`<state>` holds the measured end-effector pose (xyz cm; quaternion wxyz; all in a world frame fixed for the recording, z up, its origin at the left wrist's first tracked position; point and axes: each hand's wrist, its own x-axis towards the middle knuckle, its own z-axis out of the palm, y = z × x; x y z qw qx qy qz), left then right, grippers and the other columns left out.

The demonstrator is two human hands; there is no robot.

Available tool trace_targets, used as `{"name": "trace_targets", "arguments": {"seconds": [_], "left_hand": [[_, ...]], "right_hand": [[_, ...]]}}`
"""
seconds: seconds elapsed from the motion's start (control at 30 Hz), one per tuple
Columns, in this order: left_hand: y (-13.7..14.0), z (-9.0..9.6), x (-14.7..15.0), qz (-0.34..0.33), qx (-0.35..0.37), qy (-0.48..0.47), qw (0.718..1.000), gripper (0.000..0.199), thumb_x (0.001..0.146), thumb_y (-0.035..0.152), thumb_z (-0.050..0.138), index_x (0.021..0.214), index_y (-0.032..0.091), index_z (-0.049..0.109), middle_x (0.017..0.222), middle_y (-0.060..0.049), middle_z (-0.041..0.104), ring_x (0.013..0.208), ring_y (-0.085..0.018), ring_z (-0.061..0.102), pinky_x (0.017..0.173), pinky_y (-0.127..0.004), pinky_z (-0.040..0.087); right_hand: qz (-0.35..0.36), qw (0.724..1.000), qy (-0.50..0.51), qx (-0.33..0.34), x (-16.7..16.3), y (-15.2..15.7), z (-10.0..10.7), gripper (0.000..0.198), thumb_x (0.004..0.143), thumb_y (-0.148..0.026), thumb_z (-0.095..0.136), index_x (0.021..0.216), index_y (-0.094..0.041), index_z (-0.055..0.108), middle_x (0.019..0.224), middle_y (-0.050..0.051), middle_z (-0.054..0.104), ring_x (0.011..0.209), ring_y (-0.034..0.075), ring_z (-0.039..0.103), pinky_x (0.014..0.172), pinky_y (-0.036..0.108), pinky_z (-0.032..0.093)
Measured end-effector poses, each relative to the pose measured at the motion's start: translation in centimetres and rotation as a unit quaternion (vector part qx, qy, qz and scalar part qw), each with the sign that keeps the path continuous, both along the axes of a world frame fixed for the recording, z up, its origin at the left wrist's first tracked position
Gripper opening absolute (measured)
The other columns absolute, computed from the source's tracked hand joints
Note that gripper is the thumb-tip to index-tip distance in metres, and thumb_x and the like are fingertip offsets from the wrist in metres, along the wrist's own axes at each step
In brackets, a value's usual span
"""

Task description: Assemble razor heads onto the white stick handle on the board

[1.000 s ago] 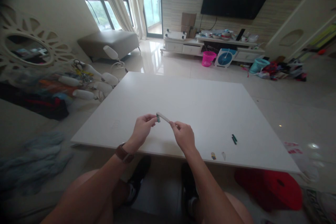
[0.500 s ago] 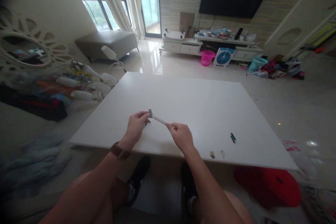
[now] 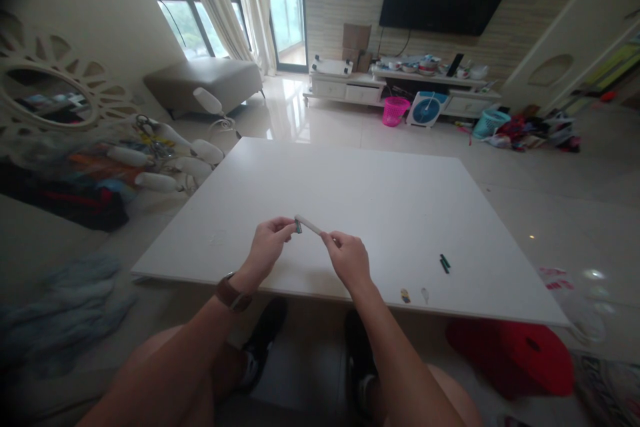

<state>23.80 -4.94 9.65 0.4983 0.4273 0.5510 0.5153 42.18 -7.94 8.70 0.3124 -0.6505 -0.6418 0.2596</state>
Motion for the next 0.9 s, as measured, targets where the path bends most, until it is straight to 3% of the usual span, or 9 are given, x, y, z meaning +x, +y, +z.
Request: {"name": "trace_targets", "arguments": {"seconds": [0.33,0.73,0.9], "left_hand": [[-0.7,0.5,0.8,-0.033,-0.013,-0.003,0.999,0.014,0.065,0.028,0.072,0.070,0.016,0.074,0.059,-0.001,0.062,0.056,-0.011,0.047,0.055,-0.026,0.035],[0.6,-0.3,-0.7,0.054,-0.009,-0.054,0.997,0.019,0.065,0.029,0.074,0.075,0.013,0.073,0.060,-0.001,0.062,0.056,-0.010,0.045,0.055,-0.025,0.034],[1.0,-0.2,-1.1,0.064,-0.005,-0.049,0.997,0.022,0.065,0.032,0.075,0.076,0.013,0.073,0.056,0.002,0.056,0.054,-0.009,0.043,0.054,-0.025,0.032]], "right_hand": [[-0.064,0.997,-0.037,0.027,-0.2,-0.2,0.3,0.052,0.095,-0.060,0.045,0.074,-0.021,0.071,0.059,0.001,0.060,0.055,0.013,0.046,0.055,0.027,0.023],[0.020,1.000,0.013,-0.006,-0.5,-0.1,-0.3,0.050,0.093,-0.060,0.048,0.077,-0.021,0.075,0.053,-0.001,0.051,0.053,0.013,0.044,0.053,0.027,0.023],[0.015,1.000,0.000,0.002,-0.4,-0.2,0.1,0.051,0.093,-0.060,0.049,0.073,-0.020,0.074,0.054,-0.001,0.052,0.053,0.013,0.043,0.054,0.027,0.023]]}}
